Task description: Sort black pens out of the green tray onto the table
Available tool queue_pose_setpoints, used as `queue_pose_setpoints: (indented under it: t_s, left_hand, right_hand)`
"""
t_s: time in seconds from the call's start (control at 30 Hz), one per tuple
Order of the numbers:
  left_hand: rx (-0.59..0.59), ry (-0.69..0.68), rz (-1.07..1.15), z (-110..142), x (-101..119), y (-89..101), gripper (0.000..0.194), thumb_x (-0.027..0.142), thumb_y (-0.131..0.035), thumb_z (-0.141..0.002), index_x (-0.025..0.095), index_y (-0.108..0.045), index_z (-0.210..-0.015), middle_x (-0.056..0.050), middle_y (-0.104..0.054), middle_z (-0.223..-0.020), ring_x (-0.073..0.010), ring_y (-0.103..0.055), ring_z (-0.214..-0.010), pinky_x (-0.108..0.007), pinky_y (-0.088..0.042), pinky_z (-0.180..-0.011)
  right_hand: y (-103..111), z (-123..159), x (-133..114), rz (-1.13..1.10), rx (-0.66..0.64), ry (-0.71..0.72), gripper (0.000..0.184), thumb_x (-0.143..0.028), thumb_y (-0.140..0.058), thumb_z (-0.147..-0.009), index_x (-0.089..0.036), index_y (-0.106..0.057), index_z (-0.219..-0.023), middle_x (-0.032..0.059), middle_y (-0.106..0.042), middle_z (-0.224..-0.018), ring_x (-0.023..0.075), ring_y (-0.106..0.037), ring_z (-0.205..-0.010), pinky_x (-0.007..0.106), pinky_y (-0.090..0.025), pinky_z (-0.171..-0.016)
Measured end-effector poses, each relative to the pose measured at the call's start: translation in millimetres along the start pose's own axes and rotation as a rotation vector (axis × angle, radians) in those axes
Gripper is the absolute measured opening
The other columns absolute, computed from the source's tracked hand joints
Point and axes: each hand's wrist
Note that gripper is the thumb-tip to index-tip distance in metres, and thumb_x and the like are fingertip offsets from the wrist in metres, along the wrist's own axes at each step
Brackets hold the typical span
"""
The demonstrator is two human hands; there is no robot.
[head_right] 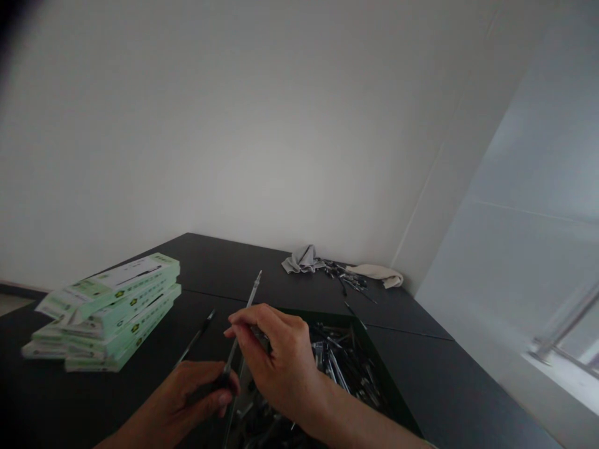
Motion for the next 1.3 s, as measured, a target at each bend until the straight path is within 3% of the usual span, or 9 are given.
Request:
queue_pose_setpoints:
  t_s: [0.37, 0.53, 0.7, 0.83, 0.93, 1.0, 1.1, 1.2, 1.3]
  left_hand:
    - [0.015, 0.032, -0.057, 0, -3, -0.2, 0.024, 0.033, -0.052, -0.09, 0.017, -0.065, -0.078, 0.003, -0.065, -0.068, -0.0137, -0.062, -0.067, -0.018, -0.04, -0.062]
    - [0.096, -0.05, -0.056, 2, -10, -0.4, 0.037, 0.044, -0.046, -0.092, 0.016, -0.062, -0.073, 0.002, -0.061, -0.065, -0.0131, -0.057, -0.062, -0.02, -0.039, -0.059]
    - [0.114, -0.038, -0.038, 1, -14, -1.4, 0.039, 0.046, -0.044, -0.092, 0.017, -0.061, -0.074, 0.001, -0.062, -0.067, -0.0138, -0.057, -0.063, -0.021, -0.04, -0.059]
    - [0.124, -0.021, -0.058, 1, -10, 0.1, 0.037, 0.044, -0.044, -0.093, 0.017, -0.059, -0.072, 0.001, -0.06, -0.067, -0.0132, -0.058, -0.065, -0.02, -0.039, -0.062]
    - [0.138, -0.029, -0.058, 1, -7, 1.7, 0.034, 0.042, -0.043, -0.094, 0.018, -0.06, -0.076, 0.002, -0.06, -0.069, -0.0127, -0.059, -0.067, -0.019, -0.04, -0.064]
    - [0.17, -0.04, -0.081, 1, -8, 2.0, 0.035, 0.042, -0.042, -0.095, 0.019, -0.059, -0.076, 0.003, -0.06, -0.068, -0.013, -0.06, -0.067, -0.02, -0.04, -0.064]
    - [0.193, -0.041, -0.119, 1, -10, 1.5, 0.033, 0.041, -0.041, -0.095, 0.02, -0.061, -0.08, 0.002, -0.06, -0.069, -0.0139, -0.061, -0.068, -0.021, -0.041, -0.065]
    - [0.222, -0.064, -0.161, 0, -13, 1.1, 0.031, 0.039, -0.042, -0.095, 0.02, -0.062, -0.079, 0.0, -0.06, -0.072, -0.0148, -0.061, -0.071, -0.023, -0.042, -0.068]
    - [0.24, -0.112, -0.187, -2, -14, 0.7, 0.025, 0.033, -0.046, -0.095, 0.021, -0.063, -0.081, -0.002, -0.063, -0.081, -0.0163, -0.061, -0.082, -0.023, -0.044, -0.077]
  right_hand:
    - [-3, 5, 0, 0.028, -0.036, 0.007, 0.015, -0.012, -0.056, -0.088, -0.02, -0.065, -0.097, 0.0022, -0.074, -0.083, 0.0124, -0.07, -0.074, 0.019, -0.054, -0.067]
    - [-11, 12, 5, 0.075, -0.193, -0.029, 0.016, -0.018, -0.054, -0.089, -0.019, -0.067, -0.098, 0.004, -0.074, -0.085, 0.0144, -0.07, -0.077, 0.021, -0.053, -0.071]
    - [-2, 14, 4, 0.042, -0.381, 0.006, 0.036, -0.017, -0.05, -0.091, -0.023, -0.058, -0.126, 0.0053, -0.072, -0.104, 0.0153, -0.068, -0.089, 0.024, -0.053, -0.078]
    - [15, 5, 3, 0.03, -0.218, -0.047, 0.049, -0.019, -0.055, -0.089, -0.028, -0.046, -0.136, 0.0033, -0.071, -0.101, 0.0154, -0.068, -0.086, 0.027, -0.054, -0.078]
    - [24, -6, 15, 0.095, -0.115, -0.154, 0.034, -0.026, -0.049, -0.093, -0.022, -0.054, -0.126, 0.0024, -0.07, -0.087, 0.0138, -0.068, -0.073, 0.025, -0.053, -0.067]
    - [26, -12, 33, 0.238, -0.222, -0.242, 0.028, -0.029, -0.04, -0.097, -0.019, -0.062, -0.111, 0.0024, -0.069, -0.081, 0.013, -0.066, -0.07, 0.023, -0.05, -0.064]
    - [17, -12, 71, 0.516, -0.563, -0.306, 0.025, -0.021, -0.042, -0.092, -0.017, -0.067, -0.094, 0.0033, -0.071, -0.079, 0.0147, -0.066, -0.072, 0.022, -0.046, -0.063]
    - [-3, 1, 108, 0.597, -0.705, -0.318, 0.016, -0.014, -0.053, -0.08, -0.017, -0.069, -0.08, 0.0061, -0.072, -0.079, 0.0203, -0.067, -0.075, 0.026, -0.045, -0.064]
    - [-22, 16, 128, 0.653, -0.789, -0.3, 0.02, -0.013, -0.053, -0.078, -0.013, -0.069, -0.089, 0.0138, -0.072, -0.09, 0.0267, -0.067, -0.086, 0.03, -0.046, -0.068]
Point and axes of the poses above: each hand's wrist, its own z-axis away from the middle knuckle, its own y-axis out of the back of the hand, x = y × z
